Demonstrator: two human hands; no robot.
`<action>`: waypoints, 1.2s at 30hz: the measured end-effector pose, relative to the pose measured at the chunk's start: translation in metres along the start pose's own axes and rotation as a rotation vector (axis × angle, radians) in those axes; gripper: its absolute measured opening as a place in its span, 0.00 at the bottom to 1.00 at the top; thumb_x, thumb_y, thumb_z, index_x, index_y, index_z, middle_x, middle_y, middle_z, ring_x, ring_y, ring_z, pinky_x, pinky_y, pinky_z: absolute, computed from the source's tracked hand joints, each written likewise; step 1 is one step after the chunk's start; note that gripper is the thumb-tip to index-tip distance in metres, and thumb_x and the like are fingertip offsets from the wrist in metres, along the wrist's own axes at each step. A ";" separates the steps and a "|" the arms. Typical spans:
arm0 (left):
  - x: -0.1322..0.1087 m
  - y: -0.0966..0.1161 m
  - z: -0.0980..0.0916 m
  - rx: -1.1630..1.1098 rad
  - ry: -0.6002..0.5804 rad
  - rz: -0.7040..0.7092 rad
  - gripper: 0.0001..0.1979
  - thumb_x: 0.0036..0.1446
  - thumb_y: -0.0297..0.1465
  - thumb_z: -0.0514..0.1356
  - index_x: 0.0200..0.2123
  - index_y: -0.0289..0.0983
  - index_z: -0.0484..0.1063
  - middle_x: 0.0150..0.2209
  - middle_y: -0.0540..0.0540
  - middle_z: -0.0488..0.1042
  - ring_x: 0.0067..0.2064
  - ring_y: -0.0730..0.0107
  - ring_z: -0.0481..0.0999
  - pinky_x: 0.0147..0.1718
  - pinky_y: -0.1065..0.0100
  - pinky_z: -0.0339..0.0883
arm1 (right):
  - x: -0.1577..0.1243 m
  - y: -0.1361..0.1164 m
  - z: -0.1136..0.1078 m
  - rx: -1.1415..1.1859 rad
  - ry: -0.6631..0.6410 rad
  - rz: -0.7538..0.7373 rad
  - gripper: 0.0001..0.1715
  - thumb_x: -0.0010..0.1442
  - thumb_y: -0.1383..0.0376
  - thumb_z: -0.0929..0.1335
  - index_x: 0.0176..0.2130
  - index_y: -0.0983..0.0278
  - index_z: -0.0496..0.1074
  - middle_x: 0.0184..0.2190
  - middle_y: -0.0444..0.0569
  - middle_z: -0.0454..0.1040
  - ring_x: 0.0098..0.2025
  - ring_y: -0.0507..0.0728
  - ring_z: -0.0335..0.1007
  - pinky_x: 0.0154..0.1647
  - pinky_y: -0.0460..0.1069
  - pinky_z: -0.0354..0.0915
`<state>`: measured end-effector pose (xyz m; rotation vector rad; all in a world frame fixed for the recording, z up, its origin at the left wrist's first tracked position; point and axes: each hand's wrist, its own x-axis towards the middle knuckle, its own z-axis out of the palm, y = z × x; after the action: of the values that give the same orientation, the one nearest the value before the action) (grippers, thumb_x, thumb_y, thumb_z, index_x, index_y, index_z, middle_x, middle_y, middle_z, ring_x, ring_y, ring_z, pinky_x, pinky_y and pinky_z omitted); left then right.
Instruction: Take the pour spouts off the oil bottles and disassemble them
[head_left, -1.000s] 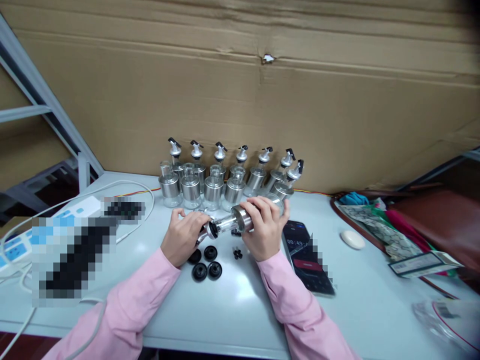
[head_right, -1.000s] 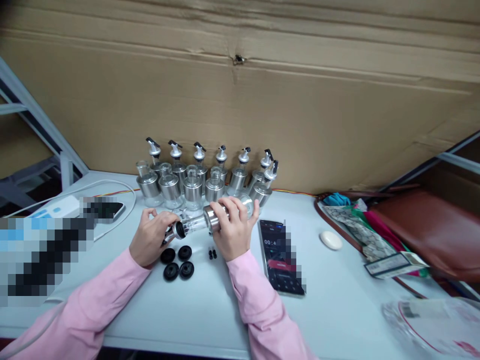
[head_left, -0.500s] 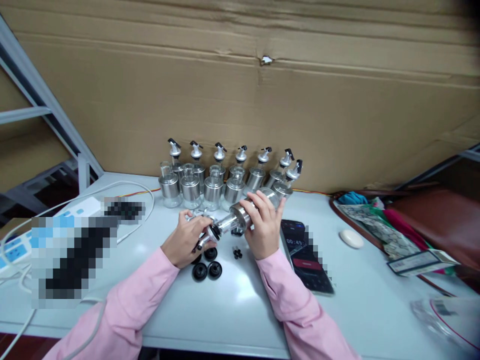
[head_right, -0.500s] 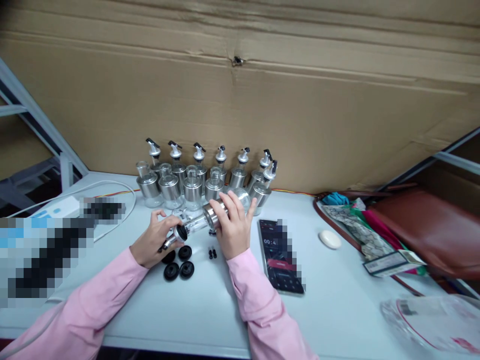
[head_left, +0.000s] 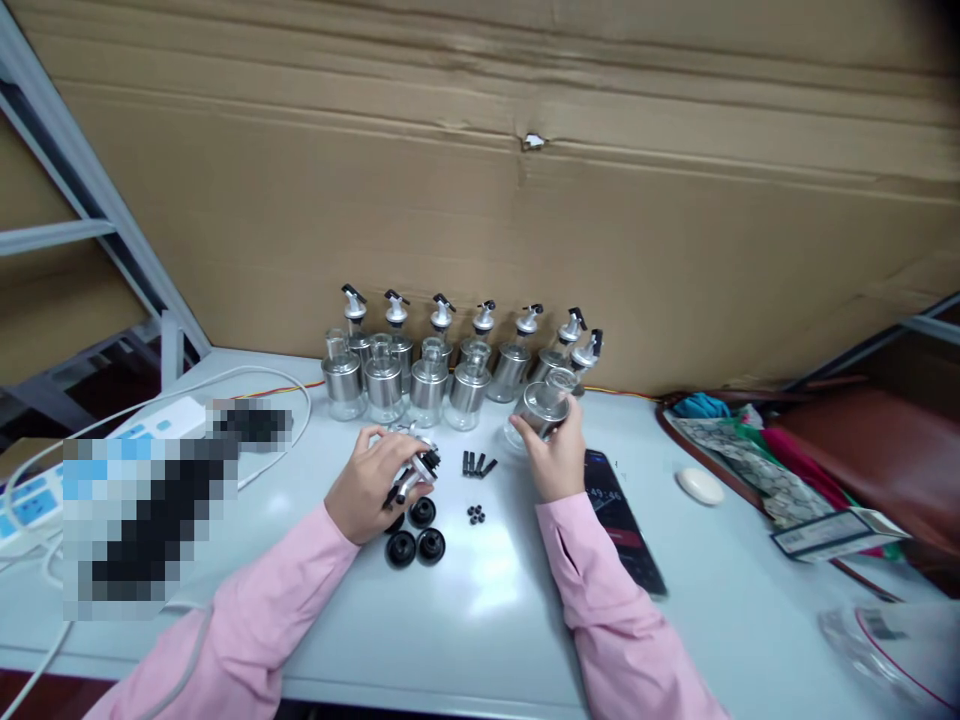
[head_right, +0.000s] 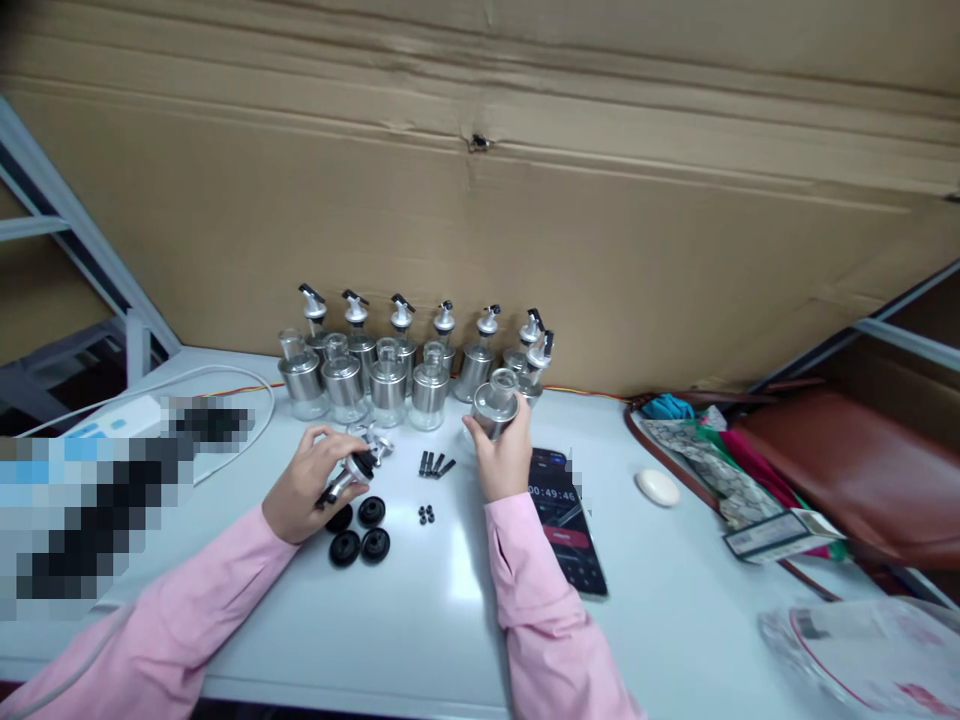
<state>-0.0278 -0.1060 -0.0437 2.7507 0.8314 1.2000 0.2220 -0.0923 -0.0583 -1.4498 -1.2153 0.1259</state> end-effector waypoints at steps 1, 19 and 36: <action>0.000 0.000 0.000 0.006 -0.005 0.007 0.13 0.60 0.33 0.51 0.47 0.35 0.58 0.40 0.41 0.72 0.41 0.64 0.71 0.45 0.59 0.54 | 0.000 0.001 0.000 -0.005 -0.013 0.006 0.36 0.45 0.58 0.70 0.51 0.67 0.57 0.46 0.59 0.67 0.47 0.63 0.65 0.50 0.58 0.59; -0.001 0.000 0.000 -0.039 -0.053 -0.006 0.15 0.61 0.35 0.49 0.49 0.35 0.57 0.42 0.40 0.72 0.42 0.63 0.71 0.46 0.57 0.54 | -0.001 0.007 0.001 -0.252 -0.050 -0.076 0.30 0.51 0.56 0.66 0.50 0.68 0.61 0.36 0.54 0.67 0.29 0.56 0.65 0.35 0.55 0.65; -0.001 -0.001 0.004 0.052 -0.059 -0.031 0.20 0.61 0.30 0.49 0.56 0.36 0.51 0.45 0.40 0.72 0.40 0.65 0.72 0.45 0.59 0.58 | -0.005 0.000 0.002 -0.153 -0.155 -0.039 0.13 0.51 0.63 0.63 0.36 0.65 0.72 0.31 0.51 0.74 0.33 0.58 0.70 0.34 0.53 0.66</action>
<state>-0.0257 -0.1046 -0.0473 2.7877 0.9084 1.1014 0.2181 -0.0944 -0.0613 -1.5710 -1.4042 0.1226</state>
